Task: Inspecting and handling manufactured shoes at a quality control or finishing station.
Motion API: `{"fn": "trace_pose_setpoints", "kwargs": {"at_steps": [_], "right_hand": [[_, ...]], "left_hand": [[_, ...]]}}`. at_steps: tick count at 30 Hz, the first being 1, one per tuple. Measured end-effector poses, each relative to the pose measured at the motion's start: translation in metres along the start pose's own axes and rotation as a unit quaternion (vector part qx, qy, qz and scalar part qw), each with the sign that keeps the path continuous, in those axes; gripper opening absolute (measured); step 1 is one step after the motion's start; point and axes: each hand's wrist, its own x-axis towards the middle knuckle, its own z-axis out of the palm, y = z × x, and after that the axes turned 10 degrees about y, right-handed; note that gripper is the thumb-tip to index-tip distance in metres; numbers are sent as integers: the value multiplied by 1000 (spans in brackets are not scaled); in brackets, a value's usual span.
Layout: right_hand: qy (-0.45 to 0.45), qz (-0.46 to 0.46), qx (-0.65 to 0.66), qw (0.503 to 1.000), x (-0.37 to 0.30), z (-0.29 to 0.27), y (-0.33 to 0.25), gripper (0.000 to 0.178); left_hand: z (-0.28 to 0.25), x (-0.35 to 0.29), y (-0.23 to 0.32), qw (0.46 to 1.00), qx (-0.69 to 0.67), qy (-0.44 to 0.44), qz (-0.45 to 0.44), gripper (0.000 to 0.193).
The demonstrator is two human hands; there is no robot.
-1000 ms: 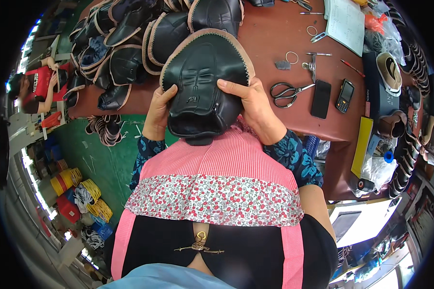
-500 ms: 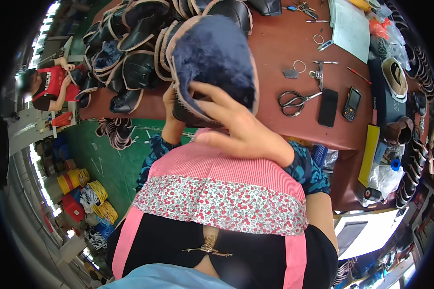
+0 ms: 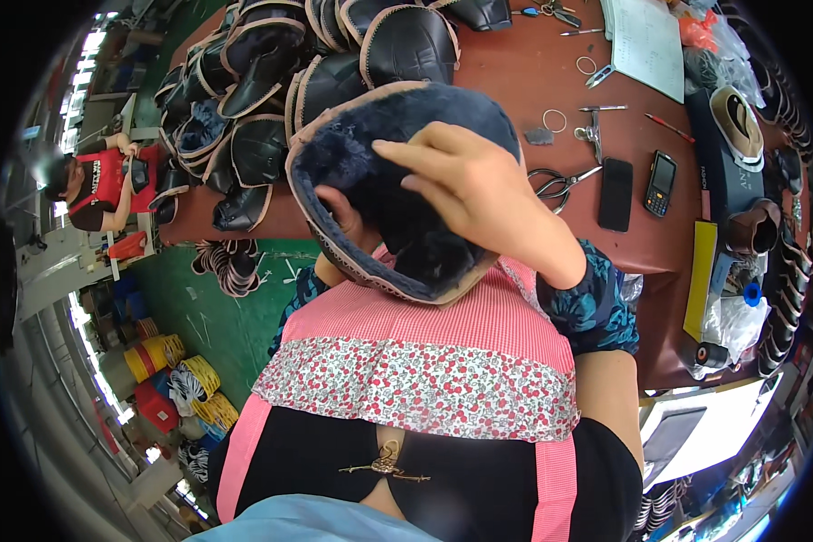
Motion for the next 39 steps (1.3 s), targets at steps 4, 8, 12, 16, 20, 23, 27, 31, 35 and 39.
{"fn": "trace_pose_setpoints", "kwargs": {"at_steps": [4, 8, 12, 16, 20, 23, 27, 31, 35, 39], "right_hand": [[6, -101, -179, 979, -3, 29, 0, 56], [-24, -113, -200, 973, -8, 33, 11, 48], [0, -15, 50, 999, -3, 24, 29, 21], [25, 99, 61, 993, 12, 27, 39, 29], [39, 152, 156, 975, 16, 45, 33, 22], [64, 32, 119, 990, 11, 56, 25, 26], [68, -95, 16, 993, 3, 56, 19, 46], [58, -116, -42, 991, 0, 53, 13, 44], [109, -78, 40, 990, 5, 50, 13, 37], [143, 90, 95, 981, 13, 47, 23, 29]], "left_hand": [[-23, -29, -9, 1000, 9, -8, 4, 29], [-25, -38, -12, 1000, 4, -3, 5, 30], [-13, -25, -8, 1000, 1, 3, 15, 31], [2, -10, 0, 1000, 9, 2, 17, 32], [10, -5, 4, 1000, 17, -5, 17, 32], [8, -7, 4, 1000, 22, -11, 16, 33], [-3, -19, 2, 999, 28, -15, 11, 34], [-13, -31, 1, 999, 33, -19, 10, 34], [-13, -33, 4, 999, 41, -25, 6, 35], [-11, -29, 7, 998, 49, -32, 0, 36]]}}
